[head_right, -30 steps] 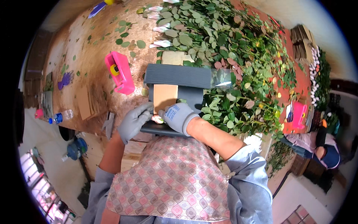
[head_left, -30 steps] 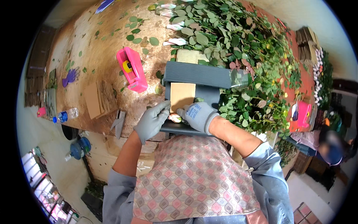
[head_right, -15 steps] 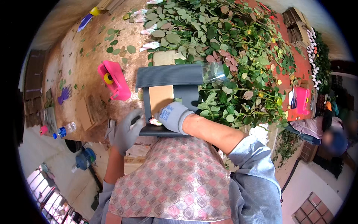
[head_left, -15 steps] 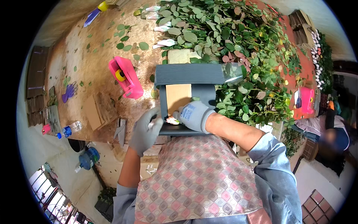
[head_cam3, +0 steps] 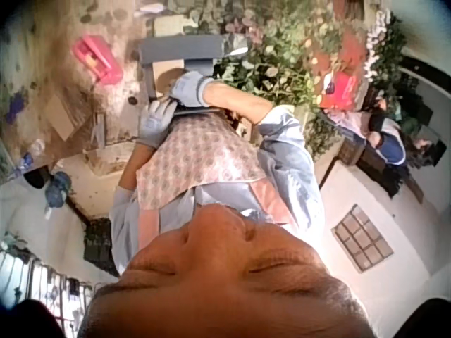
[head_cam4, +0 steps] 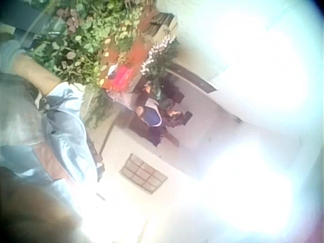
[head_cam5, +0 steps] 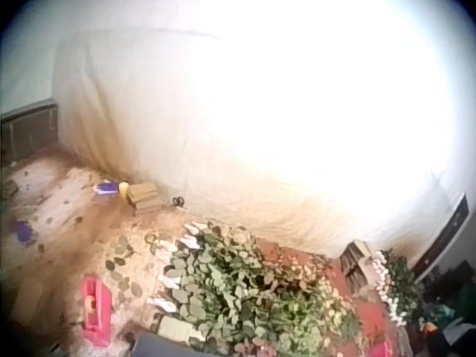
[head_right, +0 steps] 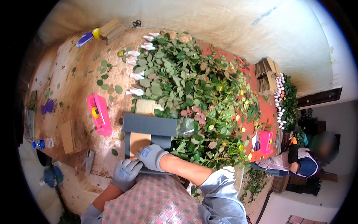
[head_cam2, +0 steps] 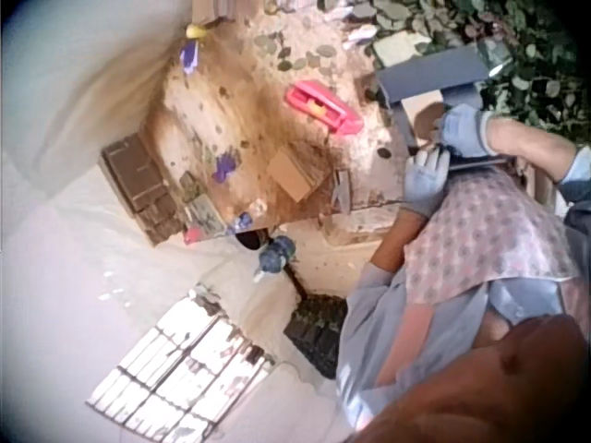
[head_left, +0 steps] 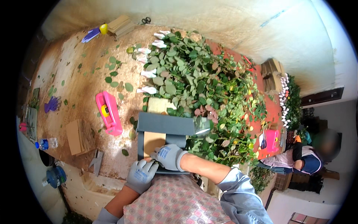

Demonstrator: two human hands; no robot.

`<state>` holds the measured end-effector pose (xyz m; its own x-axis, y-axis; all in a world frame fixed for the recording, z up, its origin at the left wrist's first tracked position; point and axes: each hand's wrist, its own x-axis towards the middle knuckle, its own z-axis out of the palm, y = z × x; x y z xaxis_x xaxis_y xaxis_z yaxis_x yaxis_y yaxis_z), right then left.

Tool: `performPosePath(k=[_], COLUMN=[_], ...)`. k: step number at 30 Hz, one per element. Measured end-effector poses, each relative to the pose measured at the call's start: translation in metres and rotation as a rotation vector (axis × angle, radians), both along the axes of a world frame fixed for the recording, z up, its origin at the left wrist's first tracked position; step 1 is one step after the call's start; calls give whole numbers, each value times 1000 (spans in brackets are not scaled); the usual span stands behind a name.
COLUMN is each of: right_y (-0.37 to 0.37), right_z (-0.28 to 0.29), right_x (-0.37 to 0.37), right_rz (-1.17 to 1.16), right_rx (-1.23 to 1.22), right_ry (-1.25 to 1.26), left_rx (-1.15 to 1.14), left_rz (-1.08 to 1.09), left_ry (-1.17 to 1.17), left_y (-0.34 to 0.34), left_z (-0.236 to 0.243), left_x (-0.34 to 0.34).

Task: The person arranges white flower buds and green leaves into a black rectangular tray. They pick up individual buds and leaves from a large pile on the table and place them carefully into the tray, filling it with a decorative floral arrangement.

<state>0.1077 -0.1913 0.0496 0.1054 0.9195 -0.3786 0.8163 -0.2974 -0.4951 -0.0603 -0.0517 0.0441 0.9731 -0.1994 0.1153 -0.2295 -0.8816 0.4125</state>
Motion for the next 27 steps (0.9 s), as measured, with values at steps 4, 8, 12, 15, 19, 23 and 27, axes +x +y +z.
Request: performPosePath(k=[4,8,12,15,19,23,27], right_y=[28,55,34,35,31,20,-1], right_z=[52,27,-44,-76,-89,-47,33], right_x=[86,219,323,332,326,325,343], right_rz=[-203,-596,-889,-922,-708,-541,-639], right_rx=[256,487,107,-223,-296,-228,55], right_ry=[-72,-352,-510,-562,-720,-1009,-1141], left_rx=[11,-50,-7,40,32,15,4], left_rz=[4,15,-22,-38,-42,-47,-33], left_ry=[45,94,89,88,128,96,39], left_y=[2,2,3,5,7,8,5], left_z=[-3,10,-5,-17,-21,-29,-11], left_x=[-2,1,4,-5,-9,-11,3])
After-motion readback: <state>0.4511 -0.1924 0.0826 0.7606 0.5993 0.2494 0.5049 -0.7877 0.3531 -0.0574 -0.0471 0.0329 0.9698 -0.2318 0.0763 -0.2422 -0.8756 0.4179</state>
